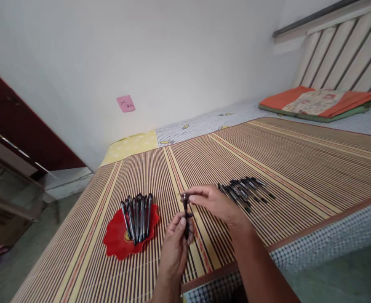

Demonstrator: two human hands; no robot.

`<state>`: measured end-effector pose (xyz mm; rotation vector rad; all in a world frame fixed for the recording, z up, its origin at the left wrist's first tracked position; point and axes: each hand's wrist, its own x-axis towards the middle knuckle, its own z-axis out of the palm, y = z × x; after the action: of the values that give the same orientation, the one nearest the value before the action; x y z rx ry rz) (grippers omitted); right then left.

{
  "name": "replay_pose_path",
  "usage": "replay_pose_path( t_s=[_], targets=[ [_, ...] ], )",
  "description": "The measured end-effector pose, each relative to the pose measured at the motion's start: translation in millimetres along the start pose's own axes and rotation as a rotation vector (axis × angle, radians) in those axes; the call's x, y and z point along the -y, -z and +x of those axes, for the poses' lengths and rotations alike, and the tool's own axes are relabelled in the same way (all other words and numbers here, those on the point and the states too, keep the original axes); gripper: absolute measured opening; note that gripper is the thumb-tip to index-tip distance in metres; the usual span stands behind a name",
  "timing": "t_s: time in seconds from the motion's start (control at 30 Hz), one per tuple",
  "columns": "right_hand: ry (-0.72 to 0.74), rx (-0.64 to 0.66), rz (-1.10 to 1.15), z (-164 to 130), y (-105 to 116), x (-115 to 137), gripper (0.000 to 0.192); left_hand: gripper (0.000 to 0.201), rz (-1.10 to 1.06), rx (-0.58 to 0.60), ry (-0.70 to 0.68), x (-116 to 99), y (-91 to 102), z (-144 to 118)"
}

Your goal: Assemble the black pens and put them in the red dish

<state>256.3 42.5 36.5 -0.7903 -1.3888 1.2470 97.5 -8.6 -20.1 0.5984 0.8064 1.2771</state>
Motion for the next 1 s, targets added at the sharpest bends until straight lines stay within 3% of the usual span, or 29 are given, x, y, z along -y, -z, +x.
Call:
replay_pose_path(
  t_s=[0.07, 0.23, 0.33, 0.4, 0.5, 0.67, 0.73, 1.0],
  targets=[
    [0.000, -0.139, 0.067, 3, 3, -2, 0.020, 0.038, -0.022, 0.023, -0.006, 0, -0.2, 0],
    [0.194, -0.828, 0.046, 4, 19, 7, 0.021, 0.028, -0.018, 0.098, -0.025, 2, 2.5, 0],
    [0.346, -0.986, -0.060, -2, 33, 16, 0.024, 0.025, -0.024, 0.112, -0.029, 3, 5.6, 1],
    [0.341, -0.967, -0.197, -6, 42, 14, 0.023, 0.024, -0.030, 0.121, -0.026, 3, 6.9, 1],
    [0.208, -0.807, -0.539, -9, 54, -6, 0.014, 0.023, -0.028, 0.130, -0.024, 3, 6.6, 0],
    [-0.336, -0.469, -1.156, -6, 58, -44, 0.009, 0.024, -0.016, 0.125, -0.029, 0, 3.0, -1],
    [-0.410, -0.391, -1.235, -5, 53, -48, 0.008, 0.025, -0.021, 0.109, -0.031, -1, 2.7, -1],
    [-0.450, -0.240, -1.266, -2, 41, -54, 0.012, 0.031, -0.055, 0.042, -0.009, -1, 4.0, -1]
  ],
)
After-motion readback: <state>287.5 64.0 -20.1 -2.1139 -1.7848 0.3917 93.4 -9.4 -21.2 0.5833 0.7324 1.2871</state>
